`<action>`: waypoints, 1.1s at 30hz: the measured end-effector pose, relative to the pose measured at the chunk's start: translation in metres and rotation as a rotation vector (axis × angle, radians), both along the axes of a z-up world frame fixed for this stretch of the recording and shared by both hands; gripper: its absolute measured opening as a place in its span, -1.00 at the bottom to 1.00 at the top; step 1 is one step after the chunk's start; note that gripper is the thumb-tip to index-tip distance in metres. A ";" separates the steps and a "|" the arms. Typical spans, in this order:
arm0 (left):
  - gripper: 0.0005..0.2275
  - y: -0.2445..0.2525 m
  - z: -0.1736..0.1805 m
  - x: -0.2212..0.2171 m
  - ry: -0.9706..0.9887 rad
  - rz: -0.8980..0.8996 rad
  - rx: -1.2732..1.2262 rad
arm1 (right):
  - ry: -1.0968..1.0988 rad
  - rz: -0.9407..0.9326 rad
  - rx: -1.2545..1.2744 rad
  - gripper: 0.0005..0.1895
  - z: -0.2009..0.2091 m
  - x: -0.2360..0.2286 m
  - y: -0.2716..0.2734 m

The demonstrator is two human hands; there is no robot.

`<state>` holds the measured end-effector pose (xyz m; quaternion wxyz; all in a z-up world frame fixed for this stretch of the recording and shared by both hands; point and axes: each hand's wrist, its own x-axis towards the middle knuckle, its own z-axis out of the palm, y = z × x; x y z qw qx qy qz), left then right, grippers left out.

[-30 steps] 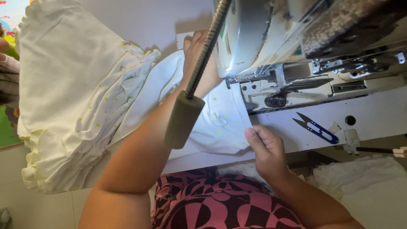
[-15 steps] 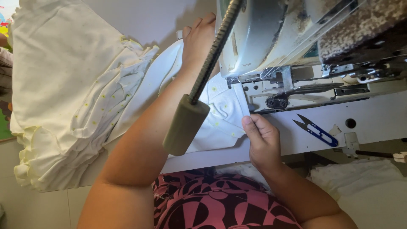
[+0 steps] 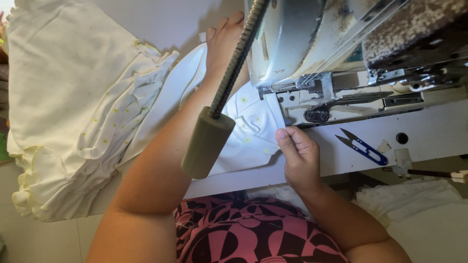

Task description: Trimming loose threads from white garments using small snips at a sewing workstation.

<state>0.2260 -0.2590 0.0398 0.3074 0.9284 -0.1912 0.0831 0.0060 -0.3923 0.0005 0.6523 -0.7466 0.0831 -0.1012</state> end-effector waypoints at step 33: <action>-0.71 0.000 0.005 -0.014 -0.004 -0.014 -0.152 | -0.016 -0.030 -0.032 -0.74 0.002 -0.004 0.002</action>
